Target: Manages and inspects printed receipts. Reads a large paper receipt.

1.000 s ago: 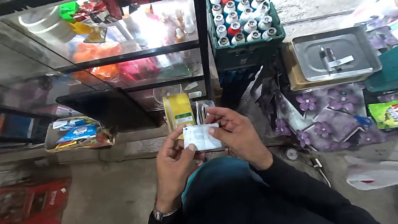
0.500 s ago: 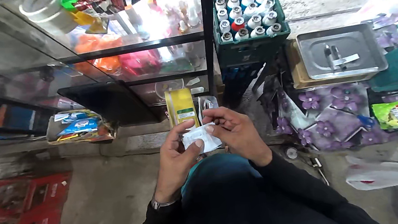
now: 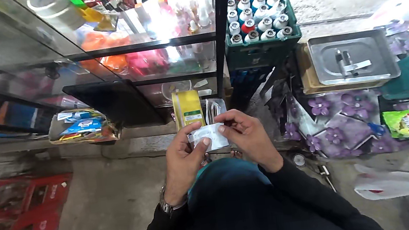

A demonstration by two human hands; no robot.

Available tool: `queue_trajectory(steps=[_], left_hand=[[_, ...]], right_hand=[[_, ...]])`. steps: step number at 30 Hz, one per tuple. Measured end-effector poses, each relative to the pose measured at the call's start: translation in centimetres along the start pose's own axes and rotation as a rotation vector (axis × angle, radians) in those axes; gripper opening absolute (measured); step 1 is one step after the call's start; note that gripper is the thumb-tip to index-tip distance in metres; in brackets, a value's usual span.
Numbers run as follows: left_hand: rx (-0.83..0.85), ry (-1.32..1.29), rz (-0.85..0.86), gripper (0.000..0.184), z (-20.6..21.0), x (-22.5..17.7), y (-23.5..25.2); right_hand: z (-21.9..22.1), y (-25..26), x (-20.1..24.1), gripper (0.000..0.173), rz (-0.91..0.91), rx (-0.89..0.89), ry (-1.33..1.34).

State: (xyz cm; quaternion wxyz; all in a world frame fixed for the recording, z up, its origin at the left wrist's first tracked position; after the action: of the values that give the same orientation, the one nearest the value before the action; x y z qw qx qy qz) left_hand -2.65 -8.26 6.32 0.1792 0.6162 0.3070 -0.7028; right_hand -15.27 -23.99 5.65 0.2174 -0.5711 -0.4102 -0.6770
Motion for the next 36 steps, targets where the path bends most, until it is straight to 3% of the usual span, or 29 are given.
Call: queue_trajectory(steps=[3, 8, 12, 19, 24, 28, 33, 36], left_hand=[[-0.070, 0.047, 0.015, 0.042, 0.2, -0.1, 0.0], [-0.180, 0.188, 0.017, 0.024, 0.5, 0.2, 0.0], [-0.171, 0.199, -0.001, 0.017, 0.2, 0.4, 0.3], [-0.040, 0.085, -0.041, 0.020, -0.9, 0.7, 0.8], [-0.067, 0.118, -0.032, 0.017, -1.1, 0.5, 0.8], [-0.096, 0.092, -0.025, 0.017, -1.0, 0.4, 1.0], [-0.095, 0.041, -0.062, 0.018, -1.0, 0.7, 1.3], [-0.066, 0.033, -0.060, 0.018, -0.8, 0.8, 1.2]], right_hand=[[-0.1, 0.0, 0.1, 0.027, 0.000, 0.008, -0.036], [0.7, -0.4, -0.3, 0.052, 0.012, 0.066, -0.066], [0.7, -0.3, -0.8, 0.030, 0.027, -0.015, -0.146], [0.1, 0.1, -0.9, 0.025, 0.018, -0.044, -0.190], [0.1, 0.2, -1.1, 0.019, -0.010, -0.044, -0.241], [0.1, 0.4, -1.4, 0.011, -0.092, -0.068, -0.334], [-0.2, 1.3, -1.3, 0.009, -0.322, -0.197, -0.285], [-0.8, 1.7, -0.8, 0.010, -0.323, -0.235, -0.299]])
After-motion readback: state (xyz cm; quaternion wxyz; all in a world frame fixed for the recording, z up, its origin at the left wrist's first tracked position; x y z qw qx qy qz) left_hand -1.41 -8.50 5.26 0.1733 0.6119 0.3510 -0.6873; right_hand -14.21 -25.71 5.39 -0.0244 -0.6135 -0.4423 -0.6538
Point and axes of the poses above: each hand's wrist, its own y-axis towards the middle knuckle, its own z-axis out of the palm, x = y × z, the point moved 1 cm from there along y, towards the middle knuckle, and after that the axes turned 13 degrees about -z, right-handed, at the moved point
